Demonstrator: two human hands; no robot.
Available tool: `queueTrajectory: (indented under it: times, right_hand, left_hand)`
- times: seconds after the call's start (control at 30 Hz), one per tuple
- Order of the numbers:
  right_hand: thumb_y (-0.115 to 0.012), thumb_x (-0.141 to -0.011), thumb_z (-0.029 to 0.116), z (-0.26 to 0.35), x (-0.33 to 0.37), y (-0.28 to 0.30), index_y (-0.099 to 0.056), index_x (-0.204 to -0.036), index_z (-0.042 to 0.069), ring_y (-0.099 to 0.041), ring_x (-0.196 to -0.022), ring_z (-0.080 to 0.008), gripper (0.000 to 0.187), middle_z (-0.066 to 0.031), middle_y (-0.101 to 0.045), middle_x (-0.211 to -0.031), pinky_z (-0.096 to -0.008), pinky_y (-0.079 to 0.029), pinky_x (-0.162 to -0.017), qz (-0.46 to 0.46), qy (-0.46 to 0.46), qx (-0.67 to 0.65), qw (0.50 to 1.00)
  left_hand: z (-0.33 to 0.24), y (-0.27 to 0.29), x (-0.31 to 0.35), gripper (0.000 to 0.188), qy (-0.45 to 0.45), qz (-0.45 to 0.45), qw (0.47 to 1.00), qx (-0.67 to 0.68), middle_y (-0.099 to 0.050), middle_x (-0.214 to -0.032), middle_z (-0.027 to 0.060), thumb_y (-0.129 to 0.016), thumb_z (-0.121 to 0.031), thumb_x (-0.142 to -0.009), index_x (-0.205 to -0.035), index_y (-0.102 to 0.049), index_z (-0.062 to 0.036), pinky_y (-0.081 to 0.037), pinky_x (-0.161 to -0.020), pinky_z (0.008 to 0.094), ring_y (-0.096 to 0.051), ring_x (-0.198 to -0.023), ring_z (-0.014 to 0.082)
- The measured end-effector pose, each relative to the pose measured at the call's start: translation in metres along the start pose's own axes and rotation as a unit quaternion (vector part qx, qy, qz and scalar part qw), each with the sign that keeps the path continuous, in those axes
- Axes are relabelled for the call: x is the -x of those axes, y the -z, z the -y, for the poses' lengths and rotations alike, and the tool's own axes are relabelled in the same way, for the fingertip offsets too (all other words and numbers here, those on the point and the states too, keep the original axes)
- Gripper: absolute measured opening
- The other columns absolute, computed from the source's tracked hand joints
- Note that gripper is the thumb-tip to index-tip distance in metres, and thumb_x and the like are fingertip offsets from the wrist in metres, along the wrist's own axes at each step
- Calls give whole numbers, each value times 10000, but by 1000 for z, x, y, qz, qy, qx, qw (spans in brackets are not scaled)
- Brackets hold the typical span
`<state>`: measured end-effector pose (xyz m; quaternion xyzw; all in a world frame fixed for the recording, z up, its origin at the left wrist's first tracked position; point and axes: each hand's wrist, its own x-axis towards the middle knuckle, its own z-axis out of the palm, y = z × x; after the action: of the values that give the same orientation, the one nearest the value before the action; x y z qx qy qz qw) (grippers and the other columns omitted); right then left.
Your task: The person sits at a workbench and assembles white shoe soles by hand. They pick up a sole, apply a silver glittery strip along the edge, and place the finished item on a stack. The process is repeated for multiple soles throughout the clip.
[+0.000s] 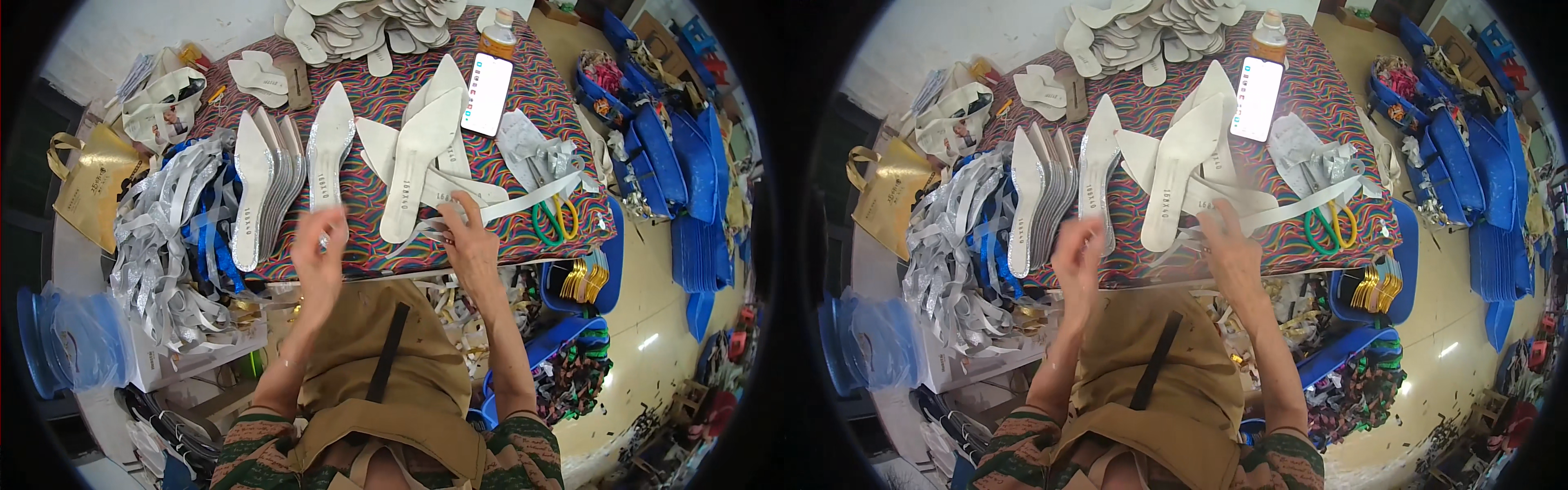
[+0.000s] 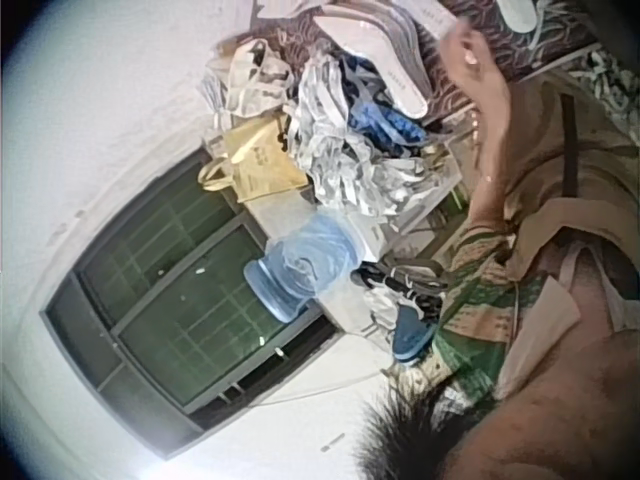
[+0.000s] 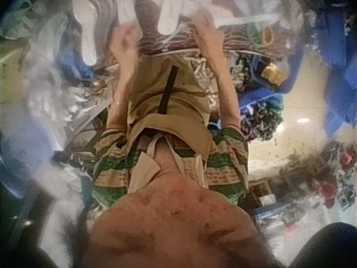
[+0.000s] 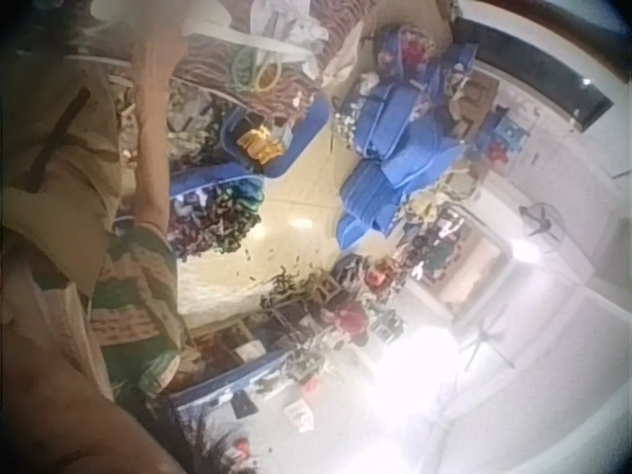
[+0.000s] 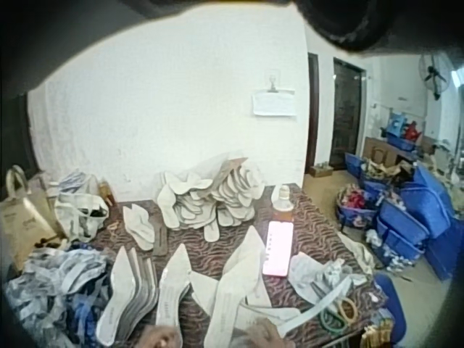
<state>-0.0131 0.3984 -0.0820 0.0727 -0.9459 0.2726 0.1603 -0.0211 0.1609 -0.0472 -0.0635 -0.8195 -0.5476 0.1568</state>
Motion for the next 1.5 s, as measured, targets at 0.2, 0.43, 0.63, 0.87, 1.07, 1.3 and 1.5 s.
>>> queueTrajectory:
  times: [0.2, 0.43, 0.63, 0.87, 1.07, 1.3, 1.5]
  right_hand:
    - [-709, -686, -38, -19, 6, 4, -572, -1076, 100, -651, -743, -285, 436, -75, -538, -1181, -386, -520, -570, -28, -1, 52, 998]
    - [-674, -638, -114, 11, 37, 52, -606, -939, 43, -652, -699, -241, 346, -98, -608, -839, -315, -513, -581, -52, 10, -135, 989]
    - [-700, -693, -94, 47, 106, 76, -629, -916, 18, -640, -665, -177, 260, -96, -631, -792, -294, -497, -574, -1, -94, -190, 977]
    - [-693, -824, 72, 40, 174, 79, -668, -1086, 19, -664, -711, -223, 268, -152, -694, -858, -311, -523, -654, 221, -219, -282, 908]
    - [-642, -882, 107, 55, 82, 76, -654, -1060, -24, -526, -709, -60, 221, -14, -665, -905, -221, -423, -641, -37, -265, -461, 846]
    - [-598, -914, 126, 33, -7, 28, -653, -878, 22, -343, -480, 6, 122, 70, -528, -627, -202, -197, -435, -151, -255, -526, 797]
    - [-589, -893, 140, 6, -39, -28, -651, -804, 6, -438, -552, -44, 173, 5, -589, -647, -244, -340, -505, -135, -292, -498, 805]
  left_hand:
    - [-1, -49, 60, 357, 383, 310, 762, 421, -654, -1044, 83, -541, -278, -980, -1204, -589, -5, -489, -792, 294, -638, -898, 175]
    - [-1, -104, 54, 522, 396, 288, 610, 623, -595, -1220, 96, -530, -374, -979, -1374, -424, -49, -441, -964, 365, -572, -1112, 205]
    - [-21, -88, 60, 105, 346, 194, 631, 667, -672, -981, 96, -623, -135, -927, -992, -633, -52, -524, -848, 373, -652, -909, 213]
    - [-48, -33, 22, 107, 196, 154, 850, 464, -683, -865, 77, -625, -81, -911, -992, -657, -20, -519, -734, 278, -647, -792, 133]
    - [-66, -59, 48, 109, 101, 306, 907, 271, -655, -828, -1, -679, -68, -873, -921, -686, 30, -469, -637, 205, -572, -725, 43]
    - [-50, -70, -40, 384, -49, 140, 989, -14, -613, -910, 111, -742, -141, -766, -1086, -601, 16, -490, -694, 348, -599, -786, 224]
    - [-35, -116, -109, 601, -159, 47, 932, -322, -543, -1145, 166, -795, -133, -677, -1176, -509, 41, -366, -919, 441, -496, -1074, 327]
